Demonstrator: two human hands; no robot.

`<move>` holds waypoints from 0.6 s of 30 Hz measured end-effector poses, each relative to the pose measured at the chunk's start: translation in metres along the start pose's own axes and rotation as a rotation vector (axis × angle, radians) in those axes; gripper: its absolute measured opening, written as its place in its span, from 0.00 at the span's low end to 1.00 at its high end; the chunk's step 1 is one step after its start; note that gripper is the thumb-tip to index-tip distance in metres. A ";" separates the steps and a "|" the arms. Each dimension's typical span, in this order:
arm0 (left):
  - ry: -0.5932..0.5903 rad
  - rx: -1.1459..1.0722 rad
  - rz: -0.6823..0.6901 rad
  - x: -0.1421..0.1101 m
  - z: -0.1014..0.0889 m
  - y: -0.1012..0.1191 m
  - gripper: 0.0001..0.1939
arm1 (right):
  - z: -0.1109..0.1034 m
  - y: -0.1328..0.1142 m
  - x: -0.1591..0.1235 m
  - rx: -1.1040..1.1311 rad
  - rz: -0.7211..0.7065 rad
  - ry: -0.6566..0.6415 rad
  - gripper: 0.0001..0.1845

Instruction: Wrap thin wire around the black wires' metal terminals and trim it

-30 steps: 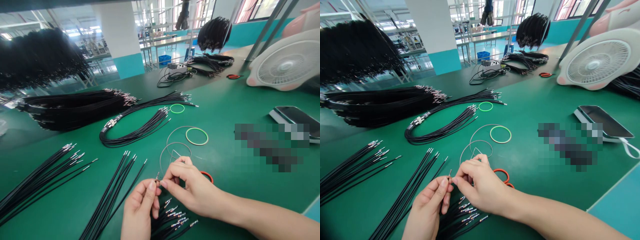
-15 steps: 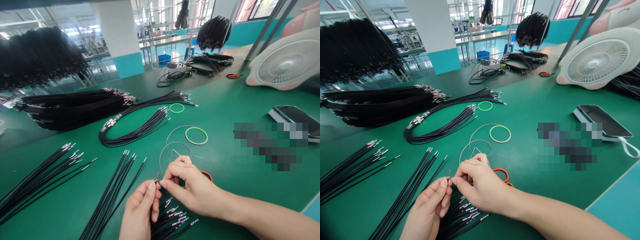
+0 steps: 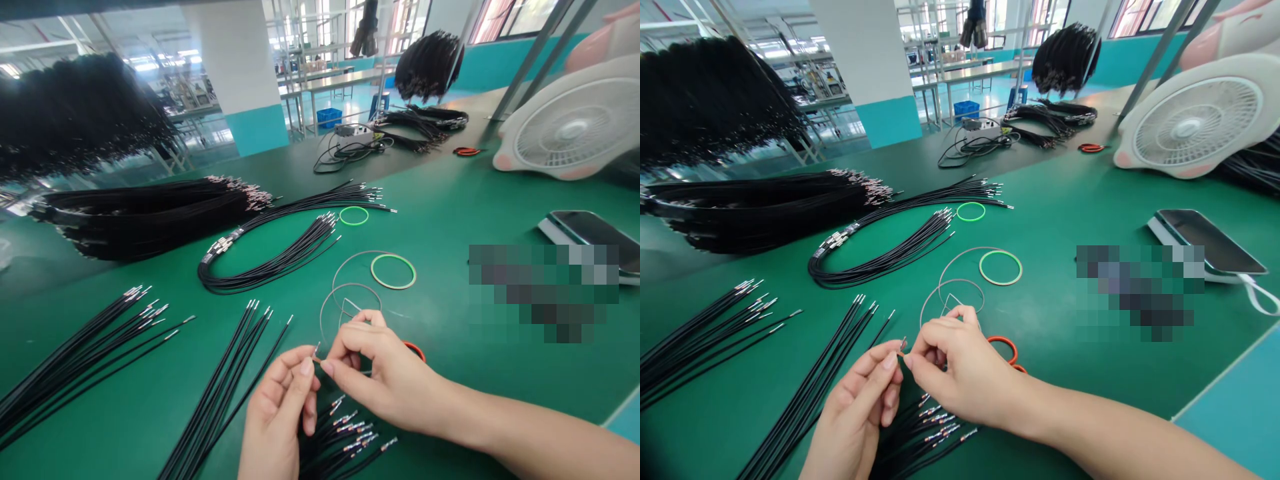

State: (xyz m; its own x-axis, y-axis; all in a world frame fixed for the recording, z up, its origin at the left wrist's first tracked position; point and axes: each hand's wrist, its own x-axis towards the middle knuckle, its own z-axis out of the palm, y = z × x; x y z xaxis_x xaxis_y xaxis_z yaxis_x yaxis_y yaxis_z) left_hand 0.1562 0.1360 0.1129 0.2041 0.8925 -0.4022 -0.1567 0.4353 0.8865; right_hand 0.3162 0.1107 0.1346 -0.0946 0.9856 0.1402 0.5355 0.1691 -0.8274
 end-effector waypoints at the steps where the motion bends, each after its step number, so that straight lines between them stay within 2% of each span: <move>1: 0.005 -0.008 0.003 0.000 0.001 0.001 0.19 | 0.000 0.000 0.000 0.001 0.000 0.002 0.12; 6: 0.006 -0.003 0.037 -0.001 0.003 0.001 0.15 | 0.000 0.001 0.000 0.009 -0.005 0.001 0.12; 13: -0.059 0.093 0.004 0.002 -0.002 -0.003 0.18 | 0.000 0.002 -0.001 0.004 -0.035 0.001 0.12; 18: -0.007 0.095 0.039 0.001 -0.002 -0.008 0.19 | 0.002 0.003 -0.001 0.009 -0.073 -0.002 0.12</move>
State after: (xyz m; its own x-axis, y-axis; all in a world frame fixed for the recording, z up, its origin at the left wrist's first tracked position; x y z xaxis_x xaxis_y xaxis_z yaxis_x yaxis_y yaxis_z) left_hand 0.1561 0.1332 0.1050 0.2060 0.9076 -0.3658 -0.0720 0.3869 0.9193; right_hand 0.3159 0.1101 0.1308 -0.1344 0.9706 0.1995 0.5195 0.2405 -0.8199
